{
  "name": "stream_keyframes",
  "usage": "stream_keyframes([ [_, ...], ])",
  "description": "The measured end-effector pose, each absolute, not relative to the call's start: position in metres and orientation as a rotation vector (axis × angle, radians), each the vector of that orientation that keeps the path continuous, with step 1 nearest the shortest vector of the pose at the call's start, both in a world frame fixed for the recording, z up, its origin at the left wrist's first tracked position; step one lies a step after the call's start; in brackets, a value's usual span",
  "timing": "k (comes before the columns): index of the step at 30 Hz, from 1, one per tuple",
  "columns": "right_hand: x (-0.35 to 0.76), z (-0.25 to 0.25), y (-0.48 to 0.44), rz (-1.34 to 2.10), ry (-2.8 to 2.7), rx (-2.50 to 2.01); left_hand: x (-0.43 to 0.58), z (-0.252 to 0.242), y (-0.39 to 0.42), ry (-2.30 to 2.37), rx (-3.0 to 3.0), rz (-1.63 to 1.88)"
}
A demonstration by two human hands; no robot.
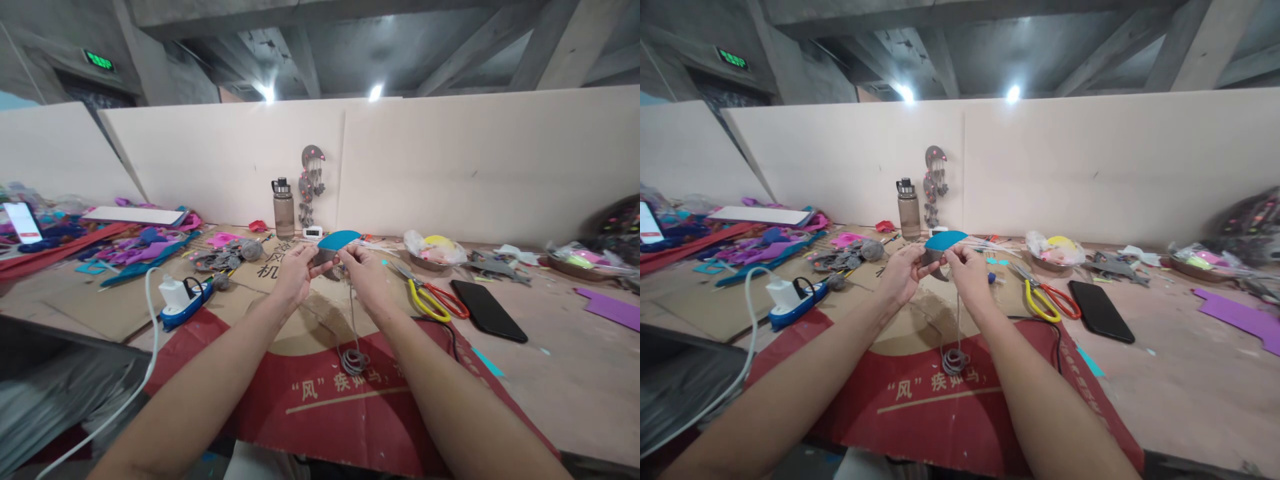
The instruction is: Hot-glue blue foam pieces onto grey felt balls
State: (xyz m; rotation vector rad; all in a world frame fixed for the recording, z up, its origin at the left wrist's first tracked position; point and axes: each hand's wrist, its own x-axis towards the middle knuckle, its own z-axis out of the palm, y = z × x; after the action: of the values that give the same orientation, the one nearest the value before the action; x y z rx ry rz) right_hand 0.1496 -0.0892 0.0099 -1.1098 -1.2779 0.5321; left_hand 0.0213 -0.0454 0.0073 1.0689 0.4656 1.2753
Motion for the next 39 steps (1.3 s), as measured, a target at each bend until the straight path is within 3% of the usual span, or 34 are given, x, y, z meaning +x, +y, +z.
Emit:
stream_keyframes([
  [7,0.147,0.007,-0.088,0.442,-1.355,-1.126,0.021,0.005,-0.036,0.48,1.006,1.142],
  [12,0.141,0.001,-0.087,0.272,-1.294,-1.216,0.027,-0.004,-0.037,0.588,1.069,1.3],
  [16,0.14,-0.002,-0.086,0.227,-1.243,-1.255,0.029,-0.003,-0.046,0.677,1.361,1.38],
  [22,0.14,-0.001,-0.088,0.202,-1.306,-1.265,0.028,0.004,-0.058,0.784,1.767,1.206],
  [39,0.142,-0.003,-0.087,0.066,-1.393,-1.261,0.024,-0.004,-0.039,0.721,1.362,1.264],
])
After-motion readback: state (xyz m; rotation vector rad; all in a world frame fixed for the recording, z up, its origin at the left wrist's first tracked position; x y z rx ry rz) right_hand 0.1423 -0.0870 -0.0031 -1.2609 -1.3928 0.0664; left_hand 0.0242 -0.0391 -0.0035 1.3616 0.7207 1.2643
